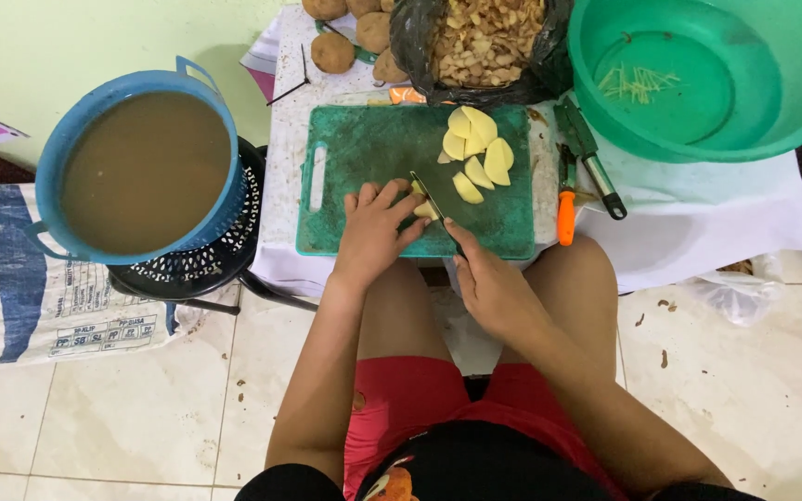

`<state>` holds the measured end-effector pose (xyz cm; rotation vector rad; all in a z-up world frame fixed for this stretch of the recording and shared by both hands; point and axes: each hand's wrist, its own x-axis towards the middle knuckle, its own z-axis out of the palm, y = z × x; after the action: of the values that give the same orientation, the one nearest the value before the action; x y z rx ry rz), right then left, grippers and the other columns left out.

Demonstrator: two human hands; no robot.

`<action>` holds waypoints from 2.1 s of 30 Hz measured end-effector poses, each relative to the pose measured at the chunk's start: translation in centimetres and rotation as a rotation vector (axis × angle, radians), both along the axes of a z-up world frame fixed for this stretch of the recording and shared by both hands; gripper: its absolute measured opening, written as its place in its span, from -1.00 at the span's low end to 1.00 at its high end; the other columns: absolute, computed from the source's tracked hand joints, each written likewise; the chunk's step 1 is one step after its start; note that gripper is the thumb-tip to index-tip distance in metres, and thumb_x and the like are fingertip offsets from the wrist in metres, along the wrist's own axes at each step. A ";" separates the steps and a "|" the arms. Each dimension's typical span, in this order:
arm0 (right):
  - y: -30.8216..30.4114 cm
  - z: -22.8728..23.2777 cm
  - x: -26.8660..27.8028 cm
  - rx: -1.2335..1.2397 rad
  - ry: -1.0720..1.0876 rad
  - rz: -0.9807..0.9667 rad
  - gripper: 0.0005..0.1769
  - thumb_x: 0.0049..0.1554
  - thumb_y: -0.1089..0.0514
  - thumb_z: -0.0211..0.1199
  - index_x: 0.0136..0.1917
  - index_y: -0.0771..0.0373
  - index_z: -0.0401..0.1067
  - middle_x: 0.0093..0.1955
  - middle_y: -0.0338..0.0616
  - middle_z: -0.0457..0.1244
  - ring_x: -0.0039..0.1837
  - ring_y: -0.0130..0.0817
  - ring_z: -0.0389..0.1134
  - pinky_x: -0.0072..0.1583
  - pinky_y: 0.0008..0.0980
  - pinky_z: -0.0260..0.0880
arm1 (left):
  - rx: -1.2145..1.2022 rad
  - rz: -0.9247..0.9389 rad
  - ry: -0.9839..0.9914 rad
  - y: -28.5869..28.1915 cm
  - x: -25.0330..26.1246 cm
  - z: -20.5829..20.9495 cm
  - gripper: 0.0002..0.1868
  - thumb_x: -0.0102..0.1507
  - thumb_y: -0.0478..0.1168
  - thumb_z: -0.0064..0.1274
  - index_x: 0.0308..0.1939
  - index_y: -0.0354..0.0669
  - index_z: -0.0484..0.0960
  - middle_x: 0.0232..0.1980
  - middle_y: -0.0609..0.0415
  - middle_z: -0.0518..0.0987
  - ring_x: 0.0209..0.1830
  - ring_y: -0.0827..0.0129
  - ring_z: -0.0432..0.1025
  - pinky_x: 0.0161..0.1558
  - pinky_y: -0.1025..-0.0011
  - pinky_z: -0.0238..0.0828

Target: Slicing peeled potatoes into thin pieces on a cutting board using a knife.

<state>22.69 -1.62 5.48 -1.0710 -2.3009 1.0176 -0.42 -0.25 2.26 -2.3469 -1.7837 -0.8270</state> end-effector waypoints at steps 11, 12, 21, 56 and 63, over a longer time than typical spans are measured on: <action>1.0 -0.4 -1.9 0.077 -0.257 -0.024 -0.41 0.38 0.19 -0.30 0.65 0.11 -0.15 0.01 0.14 0.32 -0.11 -0.07 0.43 -0.15 -0.16 0.46 | -0.014 0.011 -0.005 -0.1 0.3 0.2 -0.78 0.35 0.02 0.15 0.01 0.14 0.56 0.12 0.27 0.39 -0.05 0.33 0.17 -0.12 0.34 -0.05; 1.3 -0.4 -2.3 0.064 -0.254 -0.029 -0.42 0.38 0.17 -0.33 0.65 0.10 -0.14 -0.05 0.06 0.32 -0.17 -0.16 0.41 -0.22 -0.24 0.43 | -0.025 0.016 0.001 -0.2 0.2 0.4 -0.78 0.34 0.01 0.15 0.00 0.14 0.56 0.13 0.27 0.39 -0.04 0.33 0.18 -0.12 0.35 -0.05; -1.0 0.3 1.2 -0.017 -0.134 -0.008 -0.39 0.36 0.13 -0.26 0.65 0.11 -0.11 0.25 0.37 0.26 0.11 0.19 0.42 0.02 0.01 0.49 | 0.011 0.022 -0.014 0.1 0.3 -0.1 -0.78 0.38 0.07 0.12 0.00 0.14 0.60 0.09 0.26 0.40 -0.10 0.37 0.15 -0.14 0.35 -0.05; -0.2 0.5 0.9 -0.055 -0.184 -0.019 -0.42 0.36 0.12 -0.24 0.63 0.06 -0.07 0.32 0.28 0.25 0.17 0.16 0.42 0.08 0.01 0.49 | -0.022 0.046 -0.029 0.0 0.3 -0.1 -0.80 0.34 0.06 0.15 -0.05 0.16 0.60 0.06 0.28 0.38 -0.16 0.36 0.15 -0.19 0.35 -0.03; 0.3 0.5 0.1 0.014 -0.025 0.012 -0.44 0.35 0.21 -0.20 0.60 0.24 -0.03 0.38 0.38 0.20 0.19 0.19 0.40 0.07 0.08 0.50 | 0.012 0.037 -0.032 0.2 0.2 -0.5 -0.80 0.34 0.05 0.17 -0.06 0.13 0.61 0.05 0.26 0.41 -0.12 0.35 0.16 -0.19 0.35 -0.03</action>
<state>22.76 -1.34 5.97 -1.0714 -2.3342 0.9965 -0.18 -0.09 1.72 -2.2983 -1.8235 -0.8726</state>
